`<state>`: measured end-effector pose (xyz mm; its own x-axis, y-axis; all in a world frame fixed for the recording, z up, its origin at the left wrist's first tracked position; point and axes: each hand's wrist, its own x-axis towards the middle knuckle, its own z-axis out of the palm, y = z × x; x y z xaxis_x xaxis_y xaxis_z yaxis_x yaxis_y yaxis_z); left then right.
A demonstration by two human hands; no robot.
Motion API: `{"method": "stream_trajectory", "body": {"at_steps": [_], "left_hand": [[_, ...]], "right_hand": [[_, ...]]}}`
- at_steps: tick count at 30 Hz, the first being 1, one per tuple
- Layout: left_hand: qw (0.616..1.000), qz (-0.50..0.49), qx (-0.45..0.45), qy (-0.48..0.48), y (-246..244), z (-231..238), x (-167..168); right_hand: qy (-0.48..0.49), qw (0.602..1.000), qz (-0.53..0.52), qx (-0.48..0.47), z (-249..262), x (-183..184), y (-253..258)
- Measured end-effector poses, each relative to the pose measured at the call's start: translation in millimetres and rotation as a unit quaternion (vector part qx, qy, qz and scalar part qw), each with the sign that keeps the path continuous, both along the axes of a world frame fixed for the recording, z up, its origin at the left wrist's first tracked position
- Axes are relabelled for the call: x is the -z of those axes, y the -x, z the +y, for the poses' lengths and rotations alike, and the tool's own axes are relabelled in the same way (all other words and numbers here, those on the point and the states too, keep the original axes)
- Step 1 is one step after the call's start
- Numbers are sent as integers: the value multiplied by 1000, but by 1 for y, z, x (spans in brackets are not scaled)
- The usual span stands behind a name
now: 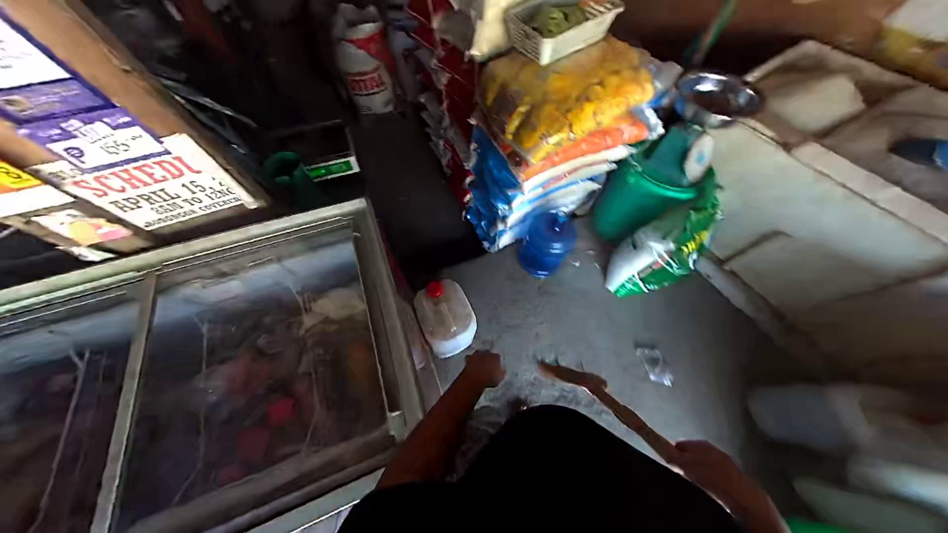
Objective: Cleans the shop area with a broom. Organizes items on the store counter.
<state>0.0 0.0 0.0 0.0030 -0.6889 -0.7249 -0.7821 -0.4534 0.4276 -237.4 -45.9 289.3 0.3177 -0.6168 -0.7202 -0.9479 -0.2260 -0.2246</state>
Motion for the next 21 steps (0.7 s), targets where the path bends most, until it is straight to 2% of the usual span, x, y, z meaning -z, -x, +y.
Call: {"method": "stream_trajectory", "body": {"at_steps": [1,2,3,4,6,8,11,15,17,21], "left_hand": [[999,-10,-41,-28,-22,-4,-6],[995,-5,-91,-36,-45,-4,-10],[988,13,-149,-28,-66,-3,-12],[978,30,-205,-10,-87,-4,-12],[950,48,-307,26,-124,-4,-12],[926,44,-374,24,-155,-7,-10],[912,22,-408,-25,-205,-29,-11],[919,-40,-387,-61,-273,-129,-29],[919,-24,-394,9,-302,-186,-44],[907,106,-374,161,-373,-286,-68]], "right_hand": [[89,982,-81,-143,-59,74,56],[69,981,-46,-178,-115,116,70],[23,983,41,-180,-163,131,52],[6,977,103,-187,-203,130,17],[35,963,145,-225,-257,107,-65],[80,955,115,-262,-294,83,-138],[131,952,27,-275,-337,66,-227],[171,945,-96,-261,-404,64,-314],[172,937,-135,-274,-438,68,-345],[181,909,-260,-271,-508,84,-399]]}}
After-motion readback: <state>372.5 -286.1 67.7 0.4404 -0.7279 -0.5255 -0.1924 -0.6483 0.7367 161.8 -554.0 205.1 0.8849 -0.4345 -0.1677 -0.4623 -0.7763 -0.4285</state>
